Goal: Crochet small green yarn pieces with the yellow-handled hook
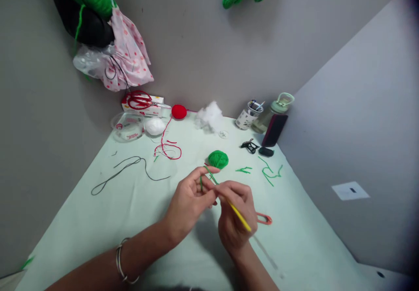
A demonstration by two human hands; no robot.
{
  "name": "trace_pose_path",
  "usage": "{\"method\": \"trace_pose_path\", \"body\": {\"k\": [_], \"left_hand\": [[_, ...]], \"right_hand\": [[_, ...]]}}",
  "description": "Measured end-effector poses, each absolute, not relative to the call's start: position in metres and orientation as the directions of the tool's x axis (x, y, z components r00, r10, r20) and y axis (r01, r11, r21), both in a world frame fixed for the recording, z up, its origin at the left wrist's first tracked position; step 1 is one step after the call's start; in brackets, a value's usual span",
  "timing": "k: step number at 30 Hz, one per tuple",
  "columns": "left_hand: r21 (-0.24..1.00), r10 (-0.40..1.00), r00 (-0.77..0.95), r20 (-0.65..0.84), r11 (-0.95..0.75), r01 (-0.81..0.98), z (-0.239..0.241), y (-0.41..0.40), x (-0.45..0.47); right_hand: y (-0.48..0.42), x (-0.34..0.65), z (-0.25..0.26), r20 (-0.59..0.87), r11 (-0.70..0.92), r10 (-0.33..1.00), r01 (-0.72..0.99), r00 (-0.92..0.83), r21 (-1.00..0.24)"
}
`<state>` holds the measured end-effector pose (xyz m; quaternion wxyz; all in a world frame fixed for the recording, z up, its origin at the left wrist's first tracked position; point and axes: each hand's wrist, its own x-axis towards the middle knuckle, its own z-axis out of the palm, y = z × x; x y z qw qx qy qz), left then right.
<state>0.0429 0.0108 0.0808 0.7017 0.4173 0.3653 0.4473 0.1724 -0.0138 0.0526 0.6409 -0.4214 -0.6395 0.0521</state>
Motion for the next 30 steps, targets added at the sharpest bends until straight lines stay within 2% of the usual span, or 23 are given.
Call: {"method": "trace_pose_path", "body": {"k": [5,9,11,13,15,17,19,22,25,27,30], "left_hand": [[0.887,0.939,0.314,-0.138,0.258,-0.382,0.082,0.011,0.043],[0.89,0.945,0.298,-0.136,0.249,-0.382,0.083,0.013,0.041],[0.849,0.918,0.357,-0.171,0.321,-0.419,0.083,0.015,0.04],[0.782,0.873,0.439,-0.215,0.423,-0.458,0.083,0.017,0.039],[0.736,0.846,0.477,-0.238,0.477,-0.48,0.082,0.021,0.037],[0.758,0.862,0.451,-0.229,0.449,-0.473,0.082,0.024,0.034],[0.833,0.899,0.395,-0.189,0.36,-0.42,0.083,0.026,0.031],[0.945,0.94,0.314,-0.131,0.215,-0.248,0.086,0.027,0.028],[0.987,0.968,0.232,-0.097,0.123,-0.099,0.089,0.027,0.028],[0.991,0.969,0.232,-0.088,0.109,-0.079,0.088,0.027,0.029],[0.975,0.931,0.354,-0.092,0.156,-0.157,0.083,0.027,0.031]], "right_hand": [[-0.016,0.178,0.053,0.807,0.632,0.586,0.578,0.078,-0.516],[-0.019,0.185,0.045,0.851,0.601,0.522,0.732,-0.054,-0.322],[-0.02,0.186,0.042,0.862,0.595,0.502,0.751,-0.071,-0.285],[-0.019,0.186,0.044,0.855,0.621,0.518,0.684,0.01,-0.384],[-0.018,0.186,0.049,0.796,0.637,0.6,0.553,0.084,-0.538],[-0.017,0.187,0.055,0.712,0.61,0.692,0.43,0.12,-0.665],[-0.017,0.188,0.06,0.637,0.562,0.753,0.345,0.165,-0.752],[-0.017,0.19,0.064,0.553,0.512,0.796,0.214,0.246,-0.832],[-0.016,0.193,0.064,0.454,0.461,0.846,0.041,0.28,-0.886],[-0.013,0.194,0.063,0.384,0.415,0.884,-0.072,0.267,-0.907],[-0.009,0.193,0.06,0.337,0.375,0.914,-0.152,0.227,-0.914]]}}
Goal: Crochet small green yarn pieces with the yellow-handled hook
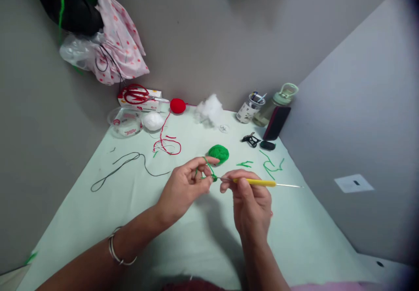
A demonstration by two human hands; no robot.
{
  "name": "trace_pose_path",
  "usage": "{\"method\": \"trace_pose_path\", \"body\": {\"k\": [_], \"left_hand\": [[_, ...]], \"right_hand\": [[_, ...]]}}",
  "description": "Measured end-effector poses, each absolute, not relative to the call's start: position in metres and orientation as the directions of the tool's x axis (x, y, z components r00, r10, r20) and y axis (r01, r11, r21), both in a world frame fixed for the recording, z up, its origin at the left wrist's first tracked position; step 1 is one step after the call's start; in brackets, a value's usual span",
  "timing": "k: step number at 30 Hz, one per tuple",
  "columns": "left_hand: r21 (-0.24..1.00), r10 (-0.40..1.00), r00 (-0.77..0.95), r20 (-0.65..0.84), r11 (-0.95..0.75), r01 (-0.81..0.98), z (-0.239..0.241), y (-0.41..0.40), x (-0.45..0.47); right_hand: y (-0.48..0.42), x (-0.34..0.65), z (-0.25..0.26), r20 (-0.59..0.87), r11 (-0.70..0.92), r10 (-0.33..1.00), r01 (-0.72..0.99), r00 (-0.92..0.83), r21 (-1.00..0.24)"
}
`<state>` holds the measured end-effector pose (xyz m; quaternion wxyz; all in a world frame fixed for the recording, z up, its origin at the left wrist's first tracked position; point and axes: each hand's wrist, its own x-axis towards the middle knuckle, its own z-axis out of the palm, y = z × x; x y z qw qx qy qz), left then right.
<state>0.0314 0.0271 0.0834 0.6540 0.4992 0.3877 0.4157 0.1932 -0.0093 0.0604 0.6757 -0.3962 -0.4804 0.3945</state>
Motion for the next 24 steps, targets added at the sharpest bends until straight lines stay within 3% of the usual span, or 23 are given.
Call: {"method": "trace_pose_path", "body": {"k": [3,9,12,19,24], "left_hand": [[0.945,0.884,0.463,-0.072,0.209,-0.252,0.076,0.027,0.033],[0.91,0.881,0.46,-0.107,0.273,-0.312,0.075,0.029,0.032],[0.887,0.863,0.481,-0.152,0.334,-0.32,0.08,0.03,0.031],[0.78,0.773,0.611,-0.171,0.486,-0.396,0.084,0.034,0.027],[0.783,0.783,0.611,-0.118,0.451,-0.427,0.083,0.035,0.029]], "right_hand": [[-0.007,0.192,0.058,0.352,0.377,0.915,-0.105,0.2,-0.92],[-0.009,0.191,0.058,0.433,0.443,0.877,-0.005,0.209,-0.896],[-0.009,0.19,0.059,0.437,0.453,0.878,-0.041,0.192,-0.891],[-0.003,0.196,0.067,0.231,0.304,0.942,-0.323,0.245,-0.896],[0.0,0.201,0.072,0.068,0.158,0.974,-0.437,0.216,-0.885]]}}
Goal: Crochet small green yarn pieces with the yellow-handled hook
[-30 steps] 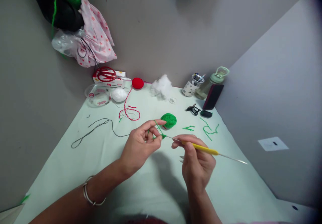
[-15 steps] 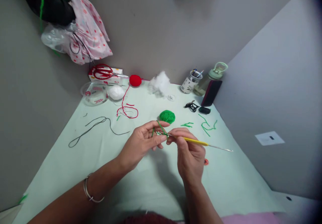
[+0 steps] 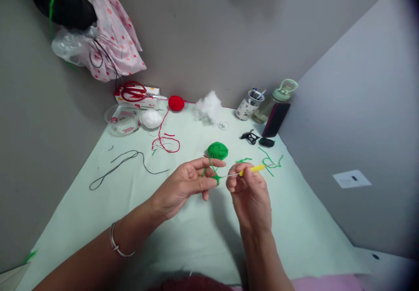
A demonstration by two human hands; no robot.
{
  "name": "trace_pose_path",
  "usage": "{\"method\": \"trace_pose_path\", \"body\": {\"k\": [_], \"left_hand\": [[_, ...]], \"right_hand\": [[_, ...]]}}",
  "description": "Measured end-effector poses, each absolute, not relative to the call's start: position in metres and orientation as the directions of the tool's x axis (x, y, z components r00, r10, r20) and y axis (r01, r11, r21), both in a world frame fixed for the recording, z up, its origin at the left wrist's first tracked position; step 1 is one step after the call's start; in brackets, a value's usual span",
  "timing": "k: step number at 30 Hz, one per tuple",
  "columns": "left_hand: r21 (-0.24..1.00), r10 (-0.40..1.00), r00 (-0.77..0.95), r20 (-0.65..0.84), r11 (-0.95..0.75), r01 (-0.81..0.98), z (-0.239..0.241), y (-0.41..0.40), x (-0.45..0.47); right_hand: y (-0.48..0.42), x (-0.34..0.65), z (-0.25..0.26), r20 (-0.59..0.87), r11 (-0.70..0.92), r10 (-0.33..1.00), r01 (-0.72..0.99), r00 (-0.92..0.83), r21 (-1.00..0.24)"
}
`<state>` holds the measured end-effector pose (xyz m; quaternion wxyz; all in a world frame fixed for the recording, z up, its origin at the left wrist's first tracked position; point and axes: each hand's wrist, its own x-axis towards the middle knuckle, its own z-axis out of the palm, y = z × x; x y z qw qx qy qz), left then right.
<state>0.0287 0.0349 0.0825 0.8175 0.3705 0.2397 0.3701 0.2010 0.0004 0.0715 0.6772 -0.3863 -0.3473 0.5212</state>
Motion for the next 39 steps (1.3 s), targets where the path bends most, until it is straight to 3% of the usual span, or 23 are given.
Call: {"method": "trace_pose_path", "body": {"k": [8,21,32,39], "left_hand": [[0.888,0.872,0.476,-0.111,0.302,-0.346,0.081,0.03,0.032],[0.895,0.879,0.461,-0.121,0.298,-0.333,0.078,0.03,0.032],[0.88,0.888,0.437,-0.14,0.314,-0.357,0.082,0.03,0.031],[0.886,0.887,0.441,-0.138,0.309,-0.346,0.08,0.031,0.031]], "right_hand": [[-0.003,0.192,0.068,0.192,0.248,0.963,-0.353,0.187,-0.902],[-0.007,0.189,0.06,0.343,0.399,0.869,-0.096,0.356,-0.912],[-0.006,0.191,0.067,0.329,0.411,0.838,-0.109,0.436,-0.905],[-0.01,0.192,0.065,0.363,0.402,0.862,-0.04,0.354,-0.915]]}}
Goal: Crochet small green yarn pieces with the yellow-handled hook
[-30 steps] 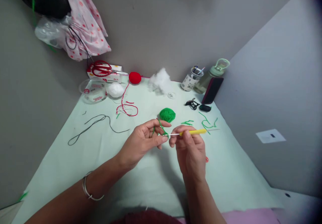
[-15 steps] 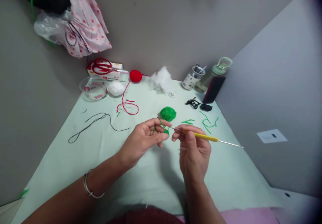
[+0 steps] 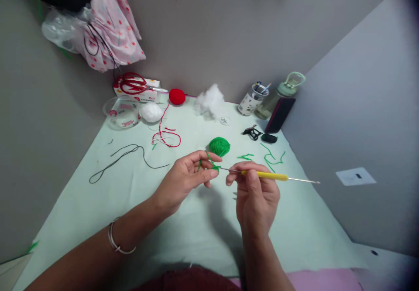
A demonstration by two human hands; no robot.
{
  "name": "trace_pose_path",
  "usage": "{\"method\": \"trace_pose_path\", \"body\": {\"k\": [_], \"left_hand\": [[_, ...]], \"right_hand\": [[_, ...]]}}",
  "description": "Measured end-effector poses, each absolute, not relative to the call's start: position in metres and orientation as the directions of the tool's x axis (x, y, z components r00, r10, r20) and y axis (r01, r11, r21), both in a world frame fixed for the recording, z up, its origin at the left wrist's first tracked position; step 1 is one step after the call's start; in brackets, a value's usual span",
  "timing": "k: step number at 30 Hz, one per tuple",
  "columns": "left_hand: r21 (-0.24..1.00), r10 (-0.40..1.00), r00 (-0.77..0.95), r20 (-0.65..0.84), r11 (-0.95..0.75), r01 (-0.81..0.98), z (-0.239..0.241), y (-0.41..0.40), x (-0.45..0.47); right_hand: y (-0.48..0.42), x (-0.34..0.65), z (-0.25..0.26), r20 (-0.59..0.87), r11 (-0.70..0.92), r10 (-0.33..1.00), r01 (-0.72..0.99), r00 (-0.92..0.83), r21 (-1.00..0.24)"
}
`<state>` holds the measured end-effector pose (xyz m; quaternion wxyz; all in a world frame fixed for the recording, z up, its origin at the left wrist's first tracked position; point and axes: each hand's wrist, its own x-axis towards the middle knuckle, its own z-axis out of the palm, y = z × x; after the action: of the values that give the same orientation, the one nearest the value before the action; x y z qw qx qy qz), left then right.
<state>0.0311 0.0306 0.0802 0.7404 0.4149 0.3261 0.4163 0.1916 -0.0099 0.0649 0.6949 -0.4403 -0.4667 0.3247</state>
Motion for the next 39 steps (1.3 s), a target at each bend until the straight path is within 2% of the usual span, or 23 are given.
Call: {"method": "trace_pose_path", "body": {"k": [16,23,30,39], "left_hand": [[0.888,0.882,0.458,-0.113,0.297,-0.352,0.078,0.031,0.029],[0.886,0.864,0.494,-0.102,0.304,-0.349,0.077,0.032,0.028],[0.861,0.83,0.547,-0.104,0.351,-0.369,0.079,0.033,0.029],[0.861,0.85,0.508,-0.139,0.357,-0.362,0.083,0.031,0.03]], "right_hand": [[-0.009,0.193,0.064,0.369,0.411,0.873,-0.072,0.319,-0.909],[-0.009,0.194,0.066,0.329,0.389,0.893,-0.162,0.306,-0.907],[-0.008,0.192,0.067,0.266,0.323,0.938,-0.283,0.221,-0.903],[-0.011,0.189,0.056,0.413,0.437,0.894,-0.135,0.173,-0.889]]}}
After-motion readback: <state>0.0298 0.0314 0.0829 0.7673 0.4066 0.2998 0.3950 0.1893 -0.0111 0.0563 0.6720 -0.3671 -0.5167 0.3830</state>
